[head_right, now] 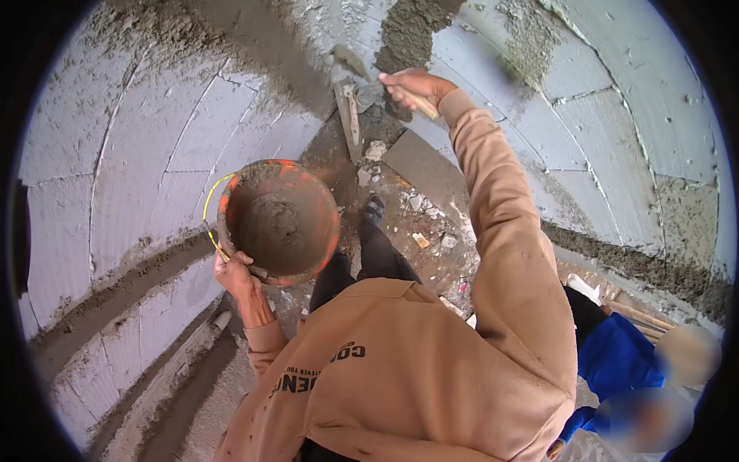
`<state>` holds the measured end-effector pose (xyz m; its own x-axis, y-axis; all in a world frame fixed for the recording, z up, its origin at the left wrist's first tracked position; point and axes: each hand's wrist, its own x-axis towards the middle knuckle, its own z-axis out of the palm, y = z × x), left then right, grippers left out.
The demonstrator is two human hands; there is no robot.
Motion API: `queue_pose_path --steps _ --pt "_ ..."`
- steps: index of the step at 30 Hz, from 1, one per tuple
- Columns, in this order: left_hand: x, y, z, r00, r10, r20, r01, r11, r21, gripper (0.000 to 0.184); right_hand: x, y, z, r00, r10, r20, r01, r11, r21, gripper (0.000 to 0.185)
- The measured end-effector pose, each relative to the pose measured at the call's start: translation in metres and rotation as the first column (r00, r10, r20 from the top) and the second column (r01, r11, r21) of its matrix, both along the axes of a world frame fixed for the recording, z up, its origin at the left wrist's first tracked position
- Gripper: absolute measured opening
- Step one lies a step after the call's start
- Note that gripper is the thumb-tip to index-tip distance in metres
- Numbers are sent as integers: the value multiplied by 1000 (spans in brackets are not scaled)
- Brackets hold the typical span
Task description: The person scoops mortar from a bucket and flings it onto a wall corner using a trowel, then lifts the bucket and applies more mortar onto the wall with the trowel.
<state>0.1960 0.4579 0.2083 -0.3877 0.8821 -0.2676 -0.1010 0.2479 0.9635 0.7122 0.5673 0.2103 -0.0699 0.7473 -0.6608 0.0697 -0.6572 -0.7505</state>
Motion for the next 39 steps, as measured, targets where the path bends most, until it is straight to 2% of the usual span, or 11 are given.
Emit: queue_pose_path --steps 4,10,13,15,17,21,25,29,32,35,39 --pt "6 -6 7 1000 -1 -10 1 1000 -20 46 71 -42 34 848 -385 363 254 898 359 42" --pt "9 -18 5 991 -62 115 60 998 19 47 -44 -130 132 780 19 626 -242 931 272 31" --pt "4 -25 8 989 -119 91 112 991 78 46 -145 -161 85 660 189 727 -577 747 330 26" --pt "1 -35 13 984 -156 81 145 982 119 47 -223 -181 28 378 283 882 -709 701 78 39" --pt "-4 -44 24 980 -183 82 172 978 118 45 -305 -218 -38 173 154 973 -821 568 56 34" --pt "-19 -52 27 962 -272 12 259 930 262 40 -350 -253 -10 -40 40 998 -891 451 -54 28" --pt "-36 -60 21 902 -361 -236 428 813 394 32 -342 -252 33 -64 -77 995 -699 715 10 30" --pt "-39 -66 20 887 -399 -232 461 769 442 32 -336 -247 -30 114 458 882 -812 555 -183 43" --pt "-34 -62 13 903 -386 -189 429 792 435 30 -346 -266 -33 512 395 763 -745 646 166 48" --pt "-36 -70 37 939 -341 45 316 906 281 25 -340 -275 -17 651 303 696 -653 691 310 48" --pt "-35 -61 36 941 -326 87 301 928 221 37 -314 -273 -26 564 242 790 -680 678 279 49"
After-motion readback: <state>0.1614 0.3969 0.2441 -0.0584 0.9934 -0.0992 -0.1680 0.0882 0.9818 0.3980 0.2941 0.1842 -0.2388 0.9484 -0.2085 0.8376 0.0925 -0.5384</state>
